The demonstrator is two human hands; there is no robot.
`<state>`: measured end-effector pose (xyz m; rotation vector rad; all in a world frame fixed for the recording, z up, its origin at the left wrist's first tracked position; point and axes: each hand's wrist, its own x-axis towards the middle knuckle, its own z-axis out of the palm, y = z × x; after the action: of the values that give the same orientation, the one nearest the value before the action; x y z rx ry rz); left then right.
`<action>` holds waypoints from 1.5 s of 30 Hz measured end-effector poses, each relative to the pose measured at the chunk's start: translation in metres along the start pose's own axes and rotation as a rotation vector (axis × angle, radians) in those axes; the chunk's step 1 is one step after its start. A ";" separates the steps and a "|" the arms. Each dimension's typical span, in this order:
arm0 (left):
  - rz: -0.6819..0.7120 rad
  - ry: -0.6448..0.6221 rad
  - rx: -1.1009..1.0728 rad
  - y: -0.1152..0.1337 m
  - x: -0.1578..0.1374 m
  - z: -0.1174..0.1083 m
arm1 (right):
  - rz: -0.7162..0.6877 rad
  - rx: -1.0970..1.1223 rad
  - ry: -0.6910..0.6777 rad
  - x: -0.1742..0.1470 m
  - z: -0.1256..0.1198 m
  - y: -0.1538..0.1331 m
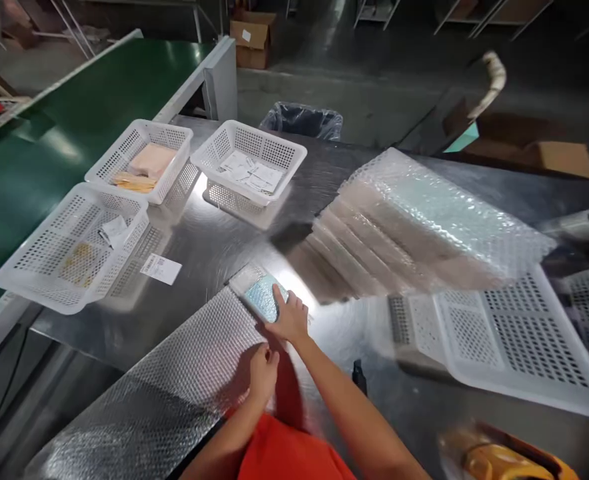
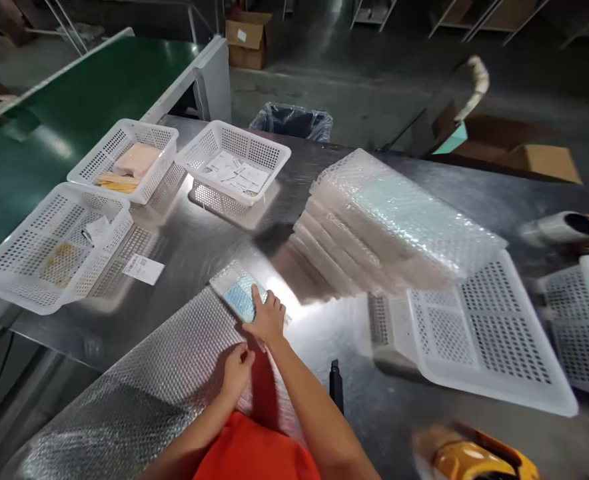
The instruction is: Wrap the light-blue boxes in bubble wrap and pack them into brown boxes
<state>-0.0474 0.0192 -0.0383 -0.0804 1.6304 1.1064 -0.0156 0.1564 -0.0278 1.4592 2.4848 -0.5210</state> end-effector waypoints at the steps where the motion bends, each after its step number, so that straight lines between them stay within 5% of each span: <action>1: 0.076 -0.011 0.099 -0.006 -0.008 -0.005 | 0.016 -0.019 0.014 0.004 -0.002 0.007; 5: 0.523 -0.019 0.895 -0.016 -0.024 -0.040 | 0.053 -0.068 0.059 0.017 -0.015 0.027; 7: 0.568 -0.007 1.227 -0.019 -0.022 -0.060 | 0.065 -0.079 0.116 0.013 -0.014 0.024; 10: 0.601 -0.024 1.450 -0.027 -0.017 -0.083 | 0.067 -0.106 0.250 -0.010 0.006 0.003; 16: 0.677 -0.085 1.509 -0.031 -0.015 -0.103 | -0.042 -0.040 0.306 -0.070 0.042 -0.059; 21: 0.715 -0.145 1.492 -0.020 -0.010 -0.123 | -0.157 -0.041 0.246 -0.069 -0.005 -0.066; 26: 0.787 -0.275 1.396 -0.021 -0.002 -0.141 | -0.496 -0.020 0.061 -0.052 -0.020 -0.053; 32: 0.824 -0.298 1.486 -0.029 -0.001 -0.160 | 0.046 0.025 0.057 -0.059 0.033 -0.086; 36: 0.874 -0.282 1.609 -0.046 -0.010 -0.171 | 0.098 -0.018 0.105 -0.063 0.045 -0.096; 42: 0.838 -0.542 1.624 -0.060 -0.021 -0.149 | 0.048 -0.147 0.270 -0.032 0.020 -0.054; 45: 0.748 -0.572 1.548 -0.060 -0.027 -0.142 | 0.085 -0.175 0.313 -0.033 0.026 -0.050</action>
<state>-0.1068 -0.1245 -0.0604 1.7611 1.5655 0.0332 -0.0427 0.0970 -0.0298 1.6742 2.6004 -0.0580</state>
